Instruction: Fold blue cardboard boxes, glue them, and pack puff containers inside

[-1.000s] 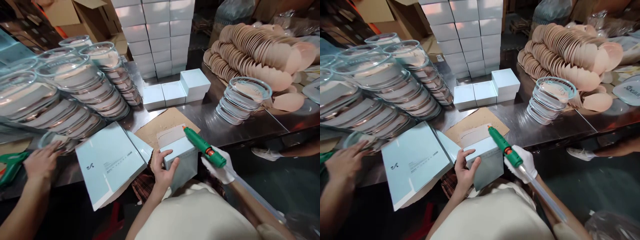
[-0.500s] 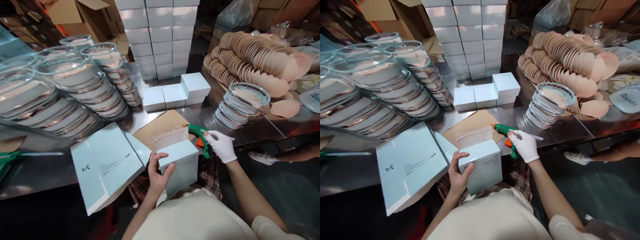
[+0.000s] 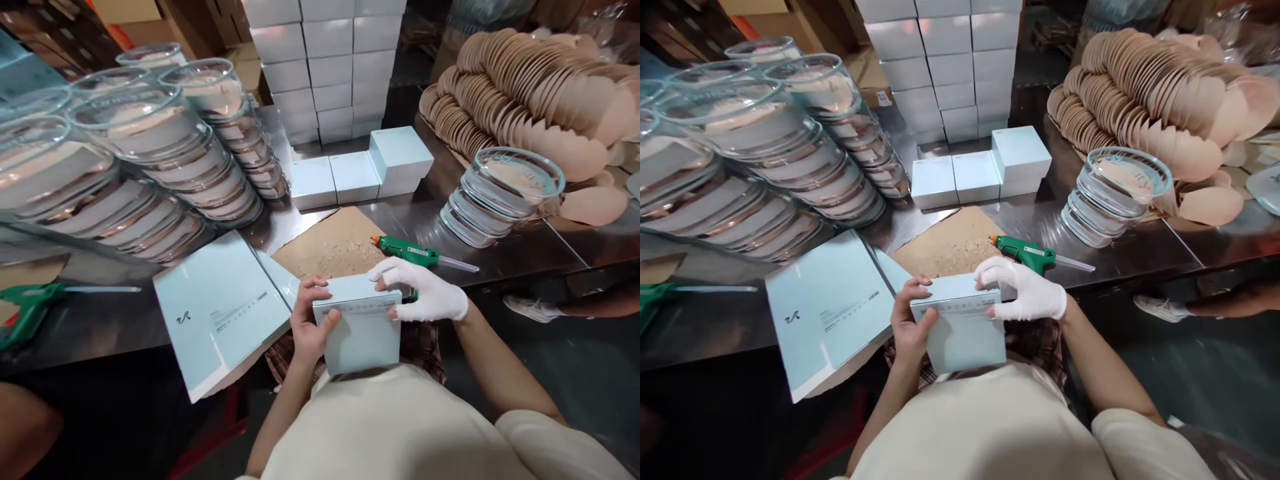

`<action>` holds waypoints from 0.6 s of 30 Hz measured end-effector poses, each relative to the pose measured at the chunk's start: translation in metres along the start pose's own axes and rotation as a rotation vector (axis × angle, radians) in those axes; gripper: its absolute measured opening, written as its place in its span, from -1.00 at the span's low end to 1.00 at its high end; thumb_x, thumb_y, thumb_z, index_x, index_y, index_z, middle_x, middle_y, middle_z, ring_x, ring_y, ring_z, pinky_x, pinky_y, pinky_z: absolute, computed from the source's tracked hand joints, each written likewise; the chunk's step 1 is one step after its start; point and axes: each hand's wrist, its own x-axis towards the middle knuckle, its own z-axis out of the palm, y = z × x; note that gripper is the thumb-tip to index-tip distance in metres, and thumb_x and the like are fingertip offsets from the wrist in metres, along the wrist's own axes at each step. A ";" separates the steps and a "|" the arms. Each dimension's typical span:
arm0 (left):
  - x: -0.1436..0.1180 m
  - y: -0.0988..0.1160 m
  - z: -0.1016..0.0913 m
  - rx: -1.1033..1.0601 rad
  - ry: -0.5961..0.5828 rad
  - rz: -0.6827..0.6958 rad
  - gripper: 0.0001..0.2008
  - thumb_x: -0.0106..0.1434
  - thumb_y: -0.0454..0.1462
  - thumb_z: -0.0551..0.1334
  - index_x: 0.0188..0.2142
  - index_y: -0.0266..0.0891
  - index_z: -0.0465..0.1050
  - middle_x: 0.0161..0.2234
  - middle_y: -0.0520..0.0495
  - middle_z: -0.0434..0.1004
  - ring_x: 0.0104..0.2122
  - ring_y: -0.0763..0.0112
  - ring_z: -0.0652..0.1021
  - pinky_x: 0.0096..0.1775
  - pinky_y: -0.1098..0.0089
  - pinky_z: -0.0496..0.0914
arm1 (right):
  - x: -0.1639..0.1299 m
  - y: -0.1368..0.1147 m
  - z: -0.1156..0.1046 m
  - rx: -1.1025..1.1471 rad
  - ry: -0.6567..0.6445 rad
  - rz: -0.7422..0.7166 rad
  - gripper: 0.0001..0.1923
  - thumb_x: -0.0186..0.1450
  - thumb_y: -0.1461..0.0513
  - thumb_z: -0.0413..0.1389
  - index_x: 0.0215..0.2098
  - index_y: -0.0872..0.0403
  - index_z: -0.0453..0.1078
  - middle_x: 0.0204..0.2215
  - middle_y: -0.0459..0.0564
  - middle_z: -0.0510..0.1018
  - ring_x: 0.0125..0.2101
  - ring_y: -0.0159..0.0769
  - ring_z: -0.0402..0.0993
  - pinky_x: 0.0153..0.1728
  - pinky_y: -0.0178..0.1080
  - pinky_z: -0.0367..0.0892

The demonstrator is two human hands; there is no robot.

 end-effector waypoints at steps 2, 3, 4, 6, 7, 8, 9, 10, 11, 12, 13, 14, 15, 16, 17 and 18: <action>0.004 0.004 -0.005 0.056 -0.030 0.057 -0.68 0.29 0.04 0.43 -0.28 -0.14 0.52 -0.12 -0.11 0.50 -0.01 0.17 0.58 0.10 0.07 0.51 | 0.004 -0.005 0.001 -0.137 -0.049 -0.041 -0.63 0.46 0.04 0.22 0.14 0.00 0.58 0.05 0.12 0.51 0.10 -0.21 0.50 0.21 -0.05 0.42; 0.005 0.006 -0.006 0.074 -0.036 0.064 -0.67 0.31 0.05 0.42 -0.32 -0.15 0.53 -0.12 -0.12 0.50 -0.01 0.16 0.58 0.10 0.04 0.51 | 0.006 -0.006 0.002 -0.165 -0.067 -0.058 -0.65 0.47 0.07 0.19 0.15 -0.01 0.59 0.06 0.13 0.50 0.11 -0.21 0.48 0.22 -0.04 0.42; 0.006 0.008 -0.007 0.087 -0.038 0.062 -0.66 0.31 0.05 0.40 -0.33 -0.15 0.54 -0.13 -0.13 0.51 -0.02 0.16 0.59 0.10 0.02 0.52 | 0.006 -0.005 0.002 -0.170 -0.077 -0.070 -0.65 0.48 0.08 0.18 0.16 -0.02 0.60 0.07 0.13 0.49 0.12 -0.20 0.47 0.22 -0.04 0.42; 0.006 0.012 -0.006 0.108 -0.046 0.053 -0.66 0.33 0.06 0.39 -0.33 -0.15 0.55 -0.16 -0.12 0.53 -0.06 0.18 0.61 0.10 0.00 0.53 | 0.006 -0.001 0.004 -0.135 -0.068 -0.086 -0.66 0.48 0.08 0.18 0.14 -0.03 0.60 0.07 0.13 0.49 0.11 -0.20 0.48 0.21 -0.05 0.44; 0.005 0.013 -0.006 0.108 -0.048 0.054 -0.66 0.33 0.05 0.38 -0.33 -0.15 0.55 -0.19 -0.10 0.53 -0.09 0.20 0.61 0.11 0.00 0.53 | 0.006 0.002 0.007 -0.108 -0.055 -0.090 -0.68 0.49 0.07 0.18 0.13 -0.03 0.60 0.06 0.13 0.50 0.11 -0.20 0.49 0.20 -0.05 0.44; 0.005 0.014 -0.005 0.103 -0.048 0.059 -0.68 0.33 0.04 0.39 -0.33 -0.14 0.55 -0.22 -0.08 0.53 -0.11 0.22 0.61 0.13 -0.01 0.53 | 0.004 0.006 0.011 -0.078 -0.032 -0.086 -0.69 0.50 0.07 0.17 0.11 -0.04 0.60 0.06 0.12 0.50 0.12 -0.20 0.49 0.20 -0.04 0.44; 0.004 0.015 -0.005 0.091 -0.045 0.056 -0.69 0.33 0.02 0.40 -0.33 -0.14 0.56 -0.23 -0.06 0.53 -0.11 0.23 0.61 0.14 0.00 0.52 | 0.003 0.009 0.017 -0.042 0.014 -0.072 -0.68 0.50 0.03 0.16 0.11 -0.05 0.59 0.07 0.12 0.50 0.15 -0.18 0.49 0.21 -0.03 0.43; 0.003 0.015 -0.006 0.078 -0.028 0.042 -0.71 0.32 0.01 0.41 -0.33 -0.14 0.56 -0.23 -0.05 0.53 -0.10 0.24 0.61 0.15 0.02 0.50 | 0.000 0.012 0.025 -0.002 0.103 -0.046 -0.63 0.50 -0.04 0.15 0.13 -0.05 0.56 0.10 0.14 0.49 0.19 -0.15 0.48 0.22 0.00 0.43; 0.003 0.015 -0.007 0.070 0.012 0.014 -0.73 0.32 -0.01 0.42 -0.31 -0.14 0.56 -0.21 -0.05 0.54 -0.07 0.23 0.62 0.17 0.05 0.48 | -0.004 0.015 0.036 0.026 0.231 -0.014 -0.51 0.47 -0.14 0.13 0.19 -0.05 0.50 0.14 0.17 0.46 0.23 -0.10 0.45 0.23 0.04 0.42; 0.004 0.015 -0.008 0.067 0.085 -0.025 -0.75 0.32 -0.03 0.42 -0.29 -0.14 0.56 -0.17 -0.05 0.55 -0.03 0.22 0.62 0.18 0.08 0.46 | -0.008 0.018 0.048 0.022 0.382 0.019 -0.34 0.41 -0.25 0.13 0.27 -0.06 0.41 0.19 0.20 0.42 0.27 -0.04 0.41 0.24 0.09 0.41; 0.006 0.015 -0.009 0.063 0.197 -0.068 -0.75 0.32 -0.04 0.43 -0.26 -0.13 0.56 -0.12 -0.05 0.56 0.02 0.21 0.61 0.19 0.11 0.44 | -0.015 0.021 0.062 -0.028 0.536 0.032 -0.16 0.31 -0.35 0.15 0.34 -0.06 0.32 0.23 0.23 0.39 0.30 0.04 0.38 0.26 0.15 0.39; 0.009 0.015 -0.010 0.058 0.333 -0.114 -0.74 0.31 -0.03 0.44 -0.23 -0.13 0.55 -0.08 -0.05 0.56 0.05 0.21 0.61 0.19 0.15 0.42 | -0.022 0.025 0.076 -0.131 0.659 0.013 -0.01 0.21 -0.40 0.19 0.39 -0.08 0.24 0.23 0.24 0.39 0.30 0.10 0.36 0.28 0.22 0.36; 0.013 0.015 -0.010 0.046 0.469 -0.166 -0.71 0.29 -0.02 0.45 -0.20 -0.13 0.53 -0.05 -0.05 0.56 0.04 0.23 0.61 0.16 0.20 0.44 | -0.030 0.029 0.089 -0.292 0.716 -0.038 0.03 0.12 -0.39 0.29 0.39 -0.15 0.24 0.19 0.18 0.43 0.28 0.13 0.38 0.31 0.30 0.29; 0.018 0.015 -0.010 0.021 0.567 -0.229 -0.67 0.27 0.01 0.46 -0.17 -0.13 0.52 -0.06 -0.05 0.56 -0.01 0.26 0.61 0.11 0.24 0.47 | -0.039 0.033 0.099 -0.480 0.714 -0.127 -0.06 0.08 -0.32 0.38 0.32 -0.25 0.32 0.11 0.08 0.51 0.22 0.11 0.42 0.36 0.35 0.19; 0.023 0.015 -0.009 -0.020 0.610 -0.308 -0.62 0.26 0.04 0.46 -0.14 -0.13 0.50 -0.09 -0.05 0.57 -0.09 0.30 0.62 0.03 0.28 0.51 | -0.046 0.037 0.106 -0.665 0.670 -0.225 -0.24 0.09 -0.22 0.45 0.21 -0.37 0.40 0.01 -0.05 0.58 0.14 0.05 0.48 0.41 0.36 0.08; 0.029 0.015 -0.007 -0.075 0.592 -0.396 -0.57 0.26 0.09 0.44 -0.08 -0.12 0.49 -0.11 -0.05 0.59 -0.17 0.32 0.63 -0.06 0.30 0.54 | -0.051 0.040 0.108 -0.827 0.618 -0.324 -0.43 0.13 -0.12 0.48 0.06 -0.44 0.47 -0.10 -0.16 0.63 0.05 -0.02 0.52 0.46 0.35 -0.03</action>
